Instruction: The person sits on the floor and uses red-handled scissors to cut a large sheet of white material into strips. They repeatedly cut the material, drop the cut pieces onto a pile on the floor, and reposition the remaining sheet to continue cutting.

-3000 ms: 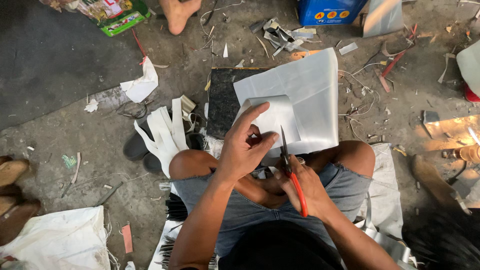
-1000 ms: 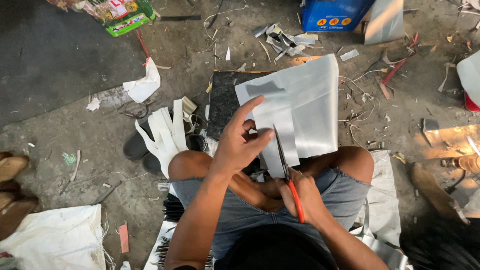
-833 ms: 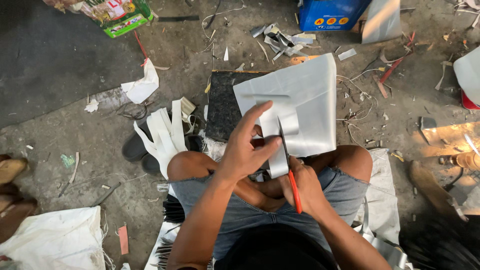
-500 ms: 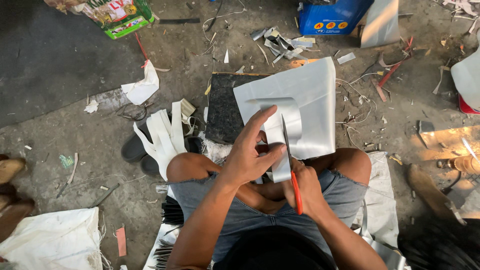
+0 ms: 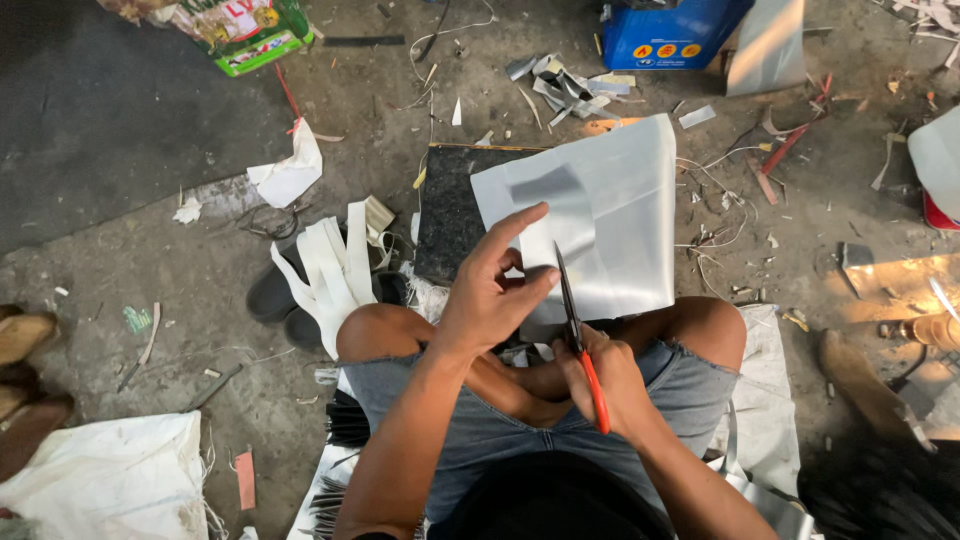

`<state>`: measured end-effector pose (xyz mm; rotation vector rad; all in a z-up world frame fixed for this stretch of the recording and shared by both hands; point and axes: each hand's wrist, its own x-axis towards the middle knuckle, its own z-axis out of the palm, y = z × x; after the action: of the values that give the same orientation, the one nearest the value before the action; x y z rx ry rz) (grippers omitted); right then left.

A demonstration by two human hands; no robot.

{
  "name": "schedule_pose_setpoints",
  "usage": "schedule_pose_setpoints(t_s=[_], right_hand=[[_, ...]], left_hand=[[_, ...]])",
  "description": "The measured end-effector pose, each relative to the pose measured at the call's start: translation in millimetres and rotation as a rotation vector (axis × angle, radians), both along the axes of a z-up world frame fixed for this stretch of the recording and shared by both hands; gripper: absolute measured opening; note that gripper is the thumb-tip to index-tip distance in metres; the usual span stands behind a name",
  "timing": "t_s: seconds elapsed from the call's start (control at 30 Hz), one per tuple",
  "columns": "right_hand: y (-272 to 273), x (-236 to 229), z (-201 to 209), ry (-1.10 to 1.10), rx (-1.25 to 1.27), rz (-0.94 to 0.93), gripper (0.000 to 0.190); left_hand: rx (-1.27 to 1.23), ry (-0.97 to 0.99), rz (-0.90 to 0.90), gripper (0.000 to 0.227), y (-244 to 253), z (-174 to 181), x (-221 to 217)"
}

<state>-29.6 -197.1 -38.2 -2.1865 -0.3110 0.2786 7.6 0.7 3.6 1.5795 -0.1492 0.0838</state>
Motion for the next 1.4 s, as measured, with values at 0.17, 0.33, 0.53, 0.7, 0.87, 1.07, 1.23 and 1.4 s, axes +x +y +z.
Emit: schedule_pose_setpoints(t_s=[0.17,0.33,0.53,0.7,0.87,1.07,1.23,1.4], right_hand=[[2,14,5,-0.059,-0.099,-0.005,0.028],[4,21,4,-0.112,-0.105,0.009,0.04],[1,16,-6,-0.112,-0.054,-0.001,0.029],[1,7,-12,0.017,0.002,-0.101,0.024],[2,-2,-5,0.018,-0.023,-0.032,0.024],[5,0,3,-0.031,-0.018,0.013,0.024],[5,15,8,-0.059,-0.113,0.019,0.033],[6,18,8,-0.123,-0.113,0.064,0.034]], left_hand=[[-0.06,-0.071,-0.043,0.079,-10,7,-5],[-0.02,-0.16,-0.078,0.08,-12,1,-8],[-0.028,-0.174,-0.081,0.08,-14,-1,-12],[-0.097,-0.101,-0.098,0.08,-16,0,-13],[-0.184,-0.069,-0.016,0.073,1,2,0],[-0.117,-0.048,0.058,0.071,4,8,-1],[0.164,-0.33,0.091,0.07,-3,3,-6],[0.026,-0.246,0.026,0.068,-5,3,-9]])
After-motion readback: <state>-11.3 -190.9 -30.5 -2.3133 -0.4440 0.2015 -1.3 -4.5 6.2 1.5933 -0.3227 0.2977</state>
